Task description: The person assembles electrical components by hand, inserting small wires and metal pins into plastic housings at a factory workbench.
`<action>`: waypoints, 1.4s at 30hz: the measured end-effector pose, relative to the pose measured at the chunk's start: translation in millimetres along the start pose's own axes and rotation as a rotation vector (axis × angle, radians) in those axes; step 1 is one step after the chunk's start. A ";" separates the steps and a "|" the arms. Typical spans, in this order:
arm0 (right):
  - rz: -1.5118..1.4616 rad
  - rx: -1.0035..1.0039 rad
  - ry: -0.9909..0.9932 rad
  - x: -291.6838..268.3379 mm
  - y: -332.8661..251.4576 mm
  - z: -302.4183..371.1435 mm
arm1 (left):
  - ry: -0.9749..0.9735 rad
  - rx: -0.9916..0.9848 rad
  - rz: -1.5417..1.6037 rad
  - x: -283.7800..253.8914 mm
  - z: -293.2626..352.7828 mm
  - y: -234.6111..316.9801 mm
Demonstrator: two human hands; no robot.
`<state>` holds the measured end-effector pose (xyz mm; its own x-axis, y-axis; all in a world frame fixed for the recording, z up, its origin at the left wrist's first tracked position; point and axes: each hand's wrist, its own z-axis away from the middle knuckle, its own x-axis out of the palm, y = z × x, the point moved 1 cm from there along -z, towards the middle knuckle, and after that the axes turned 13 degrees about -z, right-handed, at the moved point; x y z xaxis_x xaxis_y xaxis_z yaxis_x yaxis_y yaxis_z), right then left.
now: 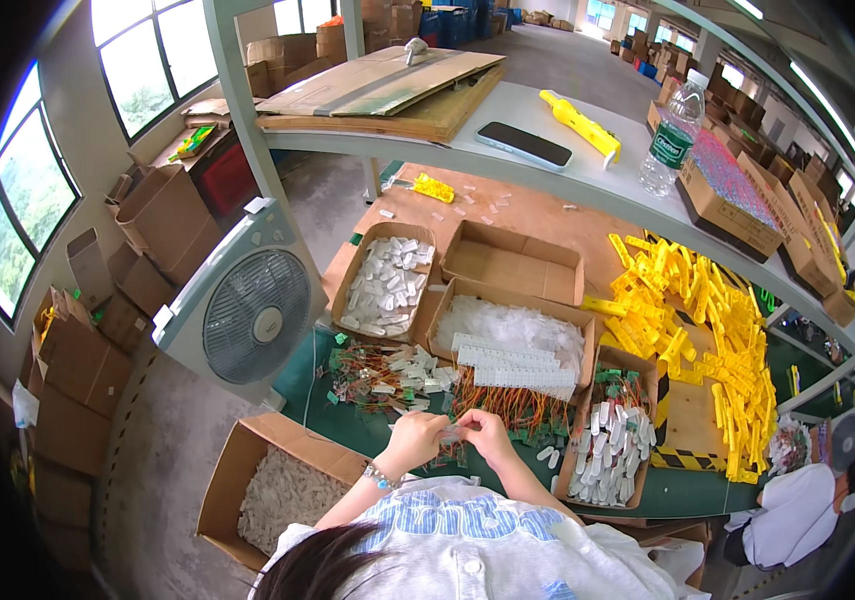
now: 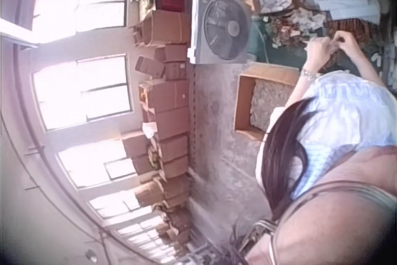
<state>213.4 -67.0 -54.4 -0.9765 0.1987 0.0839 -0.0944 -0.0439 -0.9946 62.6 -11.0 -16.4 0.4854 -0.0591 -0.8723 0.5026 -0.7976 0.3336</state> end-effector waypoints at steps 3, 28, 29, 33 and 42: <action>-0.481 0.197 -0.155 -6.5 -6.2 -5.3 | 0.009 0.019 0.032 -5.8 -7.4 -0.6; 0.331 -0.437 0.186 26.8 -50.1 -4.3 | 0.105 -0.279 0.067 -31.4 -5.9 21.0; 0.307 -0.392 0.164 25.1 -45.2 -1.5 | 0.098 -0.303 0.078 -32.5 -4.6 22.2; -0.321 0.058 -0.225 6.3 -56.1 -16.8 | 0.088 -0.104 0.116 -30.2 -0.6 13.6; 0.649 -0.790 0.077 38.6 -72.9 -8.2 | 0.163 -0.328 0.081 -33.9 -3.7 14.3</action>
<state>184.2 -48.1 20.8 -0.7762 0.4296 -0.4614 0.6294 0.4869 -0.6055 56.0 -18.2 19.3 0.6270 0.0032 -0.7790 0.6476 -0.5579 0.5190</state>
